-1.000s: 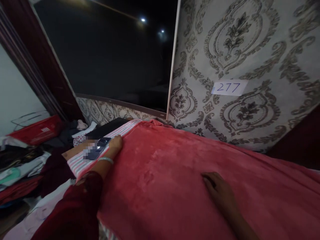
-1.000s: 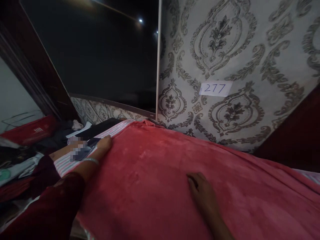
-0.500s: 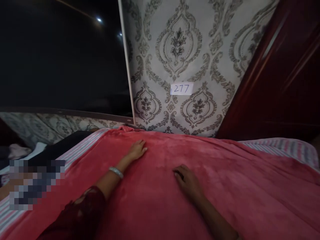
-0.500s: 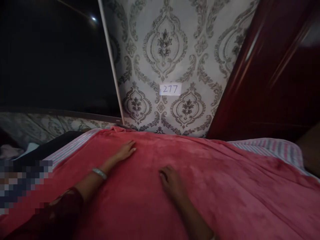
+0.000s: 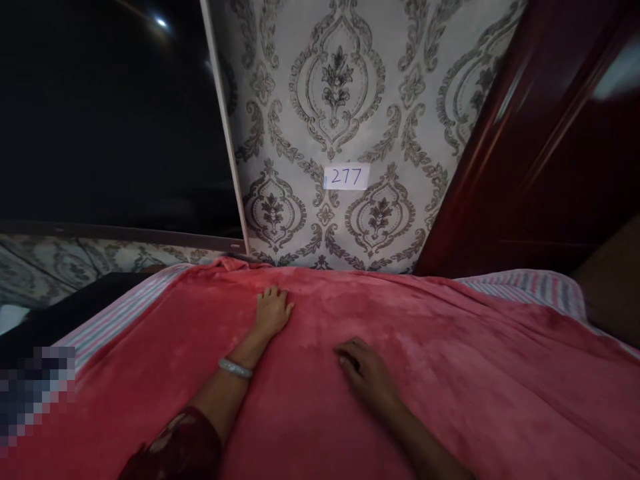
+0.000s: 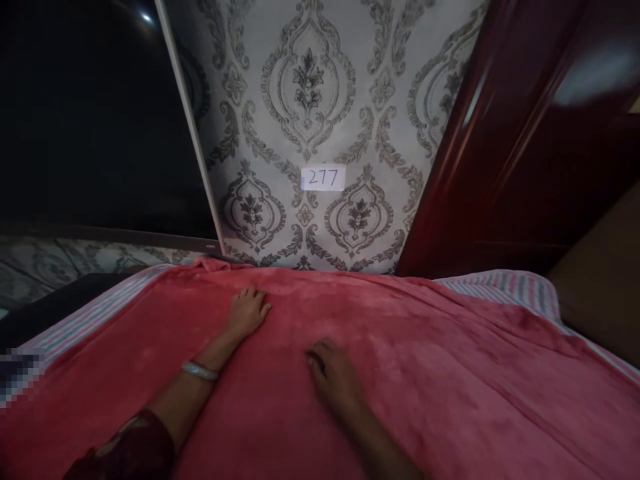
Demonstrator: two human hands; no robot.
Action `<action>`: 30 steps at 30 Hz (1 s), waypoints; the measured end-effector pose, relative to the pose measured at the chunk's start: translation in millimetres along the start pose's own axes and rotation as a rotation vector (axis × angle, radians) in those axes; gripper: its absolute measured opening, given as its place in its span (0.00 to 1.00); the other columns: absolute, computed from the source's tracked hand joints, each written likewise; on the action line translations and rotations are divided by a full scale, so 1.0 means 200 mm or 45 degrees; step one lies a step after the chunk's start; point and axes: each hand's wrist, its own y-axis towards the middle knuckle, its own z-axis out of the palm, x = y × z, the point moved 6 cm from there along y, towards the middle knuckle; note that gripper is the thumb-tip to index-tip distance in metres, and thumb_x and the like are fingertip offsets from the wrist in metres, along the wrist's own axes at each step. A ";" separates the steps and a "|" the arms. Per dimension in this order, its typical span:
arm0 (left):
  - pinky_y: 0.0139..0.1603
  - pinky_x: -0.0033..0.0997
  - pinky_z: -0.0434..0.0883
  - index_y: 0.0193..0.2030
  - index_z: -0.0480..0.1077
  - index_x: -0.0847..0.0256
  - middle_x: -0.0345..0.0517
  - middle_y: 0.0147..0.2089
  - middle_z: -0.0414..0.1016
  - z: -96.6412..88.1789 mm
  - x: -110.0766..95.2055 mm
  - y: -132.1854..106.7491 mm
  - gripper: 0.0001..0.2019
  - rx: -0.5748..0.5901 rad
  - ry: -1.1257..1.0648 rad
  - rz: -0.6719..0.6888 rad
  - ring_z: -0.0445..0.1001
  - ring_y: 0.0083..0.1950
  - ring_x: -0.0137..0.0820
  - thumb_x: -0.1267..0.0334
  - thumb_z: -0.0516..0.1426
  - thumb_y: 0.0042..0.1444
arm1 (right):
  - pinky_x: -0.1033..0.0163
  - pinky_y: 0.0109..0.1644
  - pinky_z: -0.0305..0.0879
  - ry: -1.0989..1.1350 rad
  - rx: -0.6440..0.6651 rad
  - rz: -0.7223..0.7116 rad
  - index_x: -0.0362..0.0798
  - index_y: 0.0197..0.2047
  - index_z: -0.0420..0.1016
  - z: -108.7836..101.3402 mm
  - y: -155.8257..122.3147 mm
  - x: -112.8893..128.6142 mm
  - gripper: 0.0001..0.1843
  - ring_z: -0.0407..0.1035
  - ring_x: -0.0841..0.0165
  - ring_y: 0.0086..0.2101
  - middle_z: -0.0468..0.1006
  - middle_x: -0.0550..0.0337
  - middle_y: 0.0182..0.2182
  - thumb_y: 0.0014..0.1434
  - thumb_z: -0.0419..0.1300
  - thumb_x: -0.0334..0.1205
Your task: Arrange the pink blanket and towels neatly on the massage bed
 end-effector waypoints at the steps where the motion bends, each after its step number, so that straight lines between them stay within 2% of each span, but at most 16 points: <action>1: 0.56 0.50 0.64 0.58 0.71 0.62 0.62 0.59 0.69 0.00 0.00 0.01 0.20 0.001 -0.008 0.002 0.65 0.61 0.50 0.55 0.50 0.65 | 0.58 0.48 0.71 0.010 -0.005 0.004 0.48 0.46 0.80 0.00 0.02 -0.02 0.16 0.75 0.63 0.42 0.80 0.52 0.41 0.63 0.51 0.34; 4: 0.55 0.49 0.65 0.55 0.73 0.61 0.61 0.57 0.70 0.02 0.01 0.02 0.19 0.005 -0.026 0.009 0.66 0.60 0.49 0.56 0.51 0.64 | 0.56 0.50 0.71 -0.028 -0.052 -0.001 0.49 0.45 0.80 -0.04 0.20 -0.08 0.17 0.76 0.61 0.43 0.82 0.52 0.43 0.62 0.51 0.35; 8: 0.55 0.48 0.64 0.55 0.73 0.59 0.60 0.57 0.70 0.02 0.01 0.03 0.18 -0.001 -0.040 0.016 0.65 0.60 0.49 0.55 0.52 0.64 | 0.55 0.57 0.66 -0.310 -0.082 0.002 0.48 0.50 0.79 -0.05 0.62 -0.07 0.18 0.73 0.60 0.50 0.80 0.52 0.50 0.61 0.53 0.32; 12: 0.54 0.48 0.64 0.53 0.73 0.59 0.59 0.56 0.71 0.04 0.03 0.03 0.17 -0.016 -0.041 0.033 0.66 0.59 0.49 0.56 0.52 0.64 | 0.59 0.61 0.61 -0.573 -0.037 0.112 0.43 0.58 0.74 0.06 0.99 -0.05 0.20 0.68 0.61 0.56 0.76 0.49 0.55 0.63 0.55 0.31; 15: 0.53 0.49 0.65 0.51 0.74 0.59 0.60 0.55 0.71 0.05 0.04 0.04 0.16 -0.046 -0.056 0.041 0.66 0.58 0.49 0.55 0.52 0.64 | 0.55 0.56 0.62 -0.624 -0.034 0.181 0.43 0.56 0.74 0.16 1.13 -0.06 0.18 0.68 0.57 0.53 0.77 0.46 0.53 0.65 0.56 0.35; 18: 0.53 0.49 0.65 0.52 0.74 0.58 0.59 0.55 0.71 0.06 0.04 0.05 0.16 -0.042 -0.094 0.016 0.67 0.58 0.49 0.56 0.53 0.63 | 0.54 0.53 0.61 -0.668 -0.019 0.197 0.43 0.50 0.77 0.23 1.17 -0.06 0.14 0.68 0.55 0.50 0.78 0.45 0.48 0.67 0.53 0.36; 20: 0.54 0.48 0.66 0.57 0.71 0.59 0.59 0.57 0.69 0.05 0.06 0.06 0.19 -0.070 -0.150 -0.053 0.67 0.58 0.48 0.58 0.53 0.62 | 0.54 0.53 0.60 -0.708 -0.035 0.136 0.44 0.46 0.77 0.24 1.14 -0.03 0.15 0.66 0.56 0.50 0.77 0.45 0.47 0.69 0.49 0.34; 22: 0.56 0.46 0.66 0.66 0.63 0.59 0.60 0.64 0.65 0.04 0.08 0.07 0.26 -0.143 -0.204 -0.101 0.66 0.60 0.48 0.61 0.54 0.61 | 0.55 0.53 0.58 -0.765 -0.039 -0.002 0.44 0.44 0.77 0.26 1.07 0.01 0.14 0.65 0.56 0.49 0.76 0.45 0.46 0.68 0.49 0.32; 25: 0.57 0.45 0.66 0.73 0.51 0.54 0.55 0.74 0.52 0.04 0.07 0.07 0.35 -0.193 -0.228 -0.011 0.64 0.62 0.45 0.68 0.53 0.59 | 0.57 0.50 0.59 -0.797 0.027 -0.244 0.45 0.43 0.75 0.31 0.95 0.03 0.11 0.64 0.58 0.46 0.76 0.48 0.43 0.63 0.52 0.29; 27: 0.58 0.44 0.66 0.72 0.54 0.51 0.51 0.73 0.55 0.06 0.05 0.07 0.33 -0.152 -0.211 0.058 0.64 0.62 0.44 0.70 0.52 0.59 | 0.58 0.48 0.59 -0.734 0.060 -0.327 0.45 0.41 0.74 0.33 0.90 0.01 0.10 0.65 0.60 0.44 0.76 0.50 0.41 0.61 0.53 0.28; 30: 0.57 0.44 0.66 0.63 0.68 0.56 0.53 0.62 0.68 0.08 0.05 0.07 0.22 -0.102 -0.170 0.068 0.66 0.59 0.43 0.68 0.50 0.63 | 0.61 0.44 0.61 -0.551 0.040 -0.317 0.47 0.38 0.72 0.33 0.90 -0.05 0.07 0.66 0.63 0.40 0.76 0.55 0.36 0.62 0.54 0.30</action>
